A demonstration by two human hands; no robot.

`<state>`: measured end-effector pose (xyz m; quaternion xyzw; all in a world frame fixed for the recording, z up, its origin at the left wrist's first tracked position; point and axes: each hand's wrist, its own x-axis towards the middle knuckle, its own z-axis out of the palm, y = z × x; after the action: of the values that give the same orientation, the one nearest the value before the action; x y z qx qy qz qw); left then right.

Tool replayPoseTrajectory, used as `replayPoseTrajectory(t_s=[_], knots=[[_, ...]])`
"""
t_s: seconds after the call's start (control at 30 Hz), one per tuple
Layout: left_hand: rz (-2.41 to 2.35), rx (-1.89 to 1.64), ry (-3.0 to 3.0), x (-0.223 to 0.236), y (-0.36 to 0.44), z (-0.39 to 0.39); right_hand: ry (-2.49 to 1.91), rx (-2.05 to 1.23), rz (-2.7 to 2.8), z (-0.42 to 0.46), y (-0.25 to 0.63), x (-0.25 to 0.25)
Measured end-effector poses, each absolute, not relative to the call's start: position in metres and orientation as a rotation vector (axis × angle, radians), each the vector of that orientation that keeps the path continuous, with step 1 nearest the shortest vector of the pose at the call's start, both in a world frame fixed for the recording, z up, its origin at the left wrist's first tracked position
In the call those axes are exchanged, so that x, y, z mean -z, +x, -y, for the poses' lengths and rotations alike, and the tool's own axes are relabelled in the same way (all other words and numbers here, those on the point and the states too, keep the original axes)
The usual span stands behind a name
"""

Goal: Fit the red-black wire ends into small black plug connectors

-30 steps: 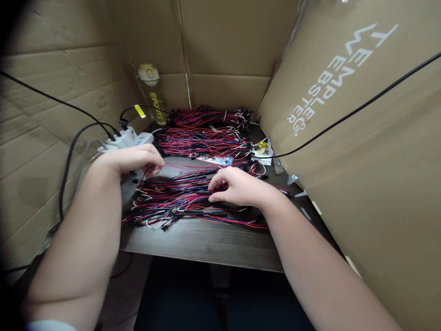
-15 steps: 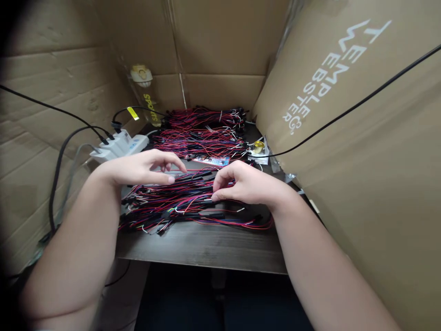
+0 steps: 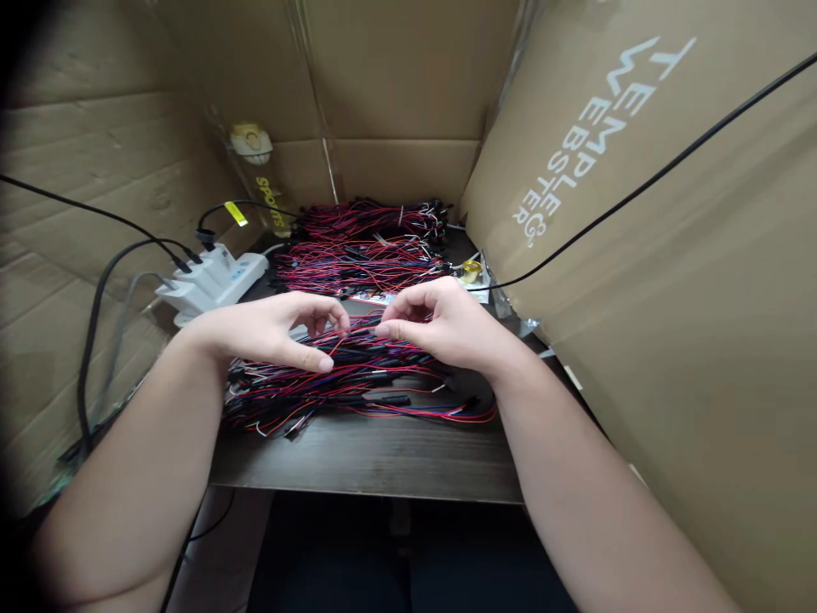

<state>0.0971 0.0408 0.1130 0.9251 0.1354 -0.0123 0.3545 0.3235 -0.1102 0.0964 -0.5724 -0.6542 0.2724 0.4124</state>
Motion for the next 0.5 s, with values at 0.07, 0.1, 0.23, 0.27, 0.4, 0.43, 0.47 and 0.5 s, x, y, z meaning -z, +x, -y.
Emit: replayPoseTrajectory(t_s=[0.07,0.1,0.23,0.27,0.4,0.43,0.47,0.5], knots=[[-0.331,0.066,2.352,-0.113,0.098,-0.039,-1.424,-0.649,1.604,0.110,0.324,-0.097],[-0.330,0.082,2.318,-0.113,0.098,-0.038,-1.428,-0.636,1.592,0.110,0.324,-0.097],[-0.339,-0.081,2.125,-0.116,0.092,-0.044,-1.480,-0.667,1.632,0.112,0.328,-0.100],[-0.324,-0.161,2.046,-0.116,0.089,-0.048,-1.496,-0.676,1.659,0.113,0.329,-0.101],[-0.247,-0.454,1.683,-0.115,0.076,-0.069,-1.573,-0.628,1.823,0.118,0.334,-0.104],[-0.237,-0.509,1.634,-0.114,0.073,-0.074,-1.596,-0.632,1.854,0.119,0.335,-0.103],[-0.220,-0.569,1.601,-0.113,0.070,-0.079,-1.618,-0.668,1.872,0.119,0.336,-0.103],[-0.201,-0.625,1.580,-0.112,0.068,-0.084,-1.637,-0.738,1.873,0.120,0.337,-0.102]])
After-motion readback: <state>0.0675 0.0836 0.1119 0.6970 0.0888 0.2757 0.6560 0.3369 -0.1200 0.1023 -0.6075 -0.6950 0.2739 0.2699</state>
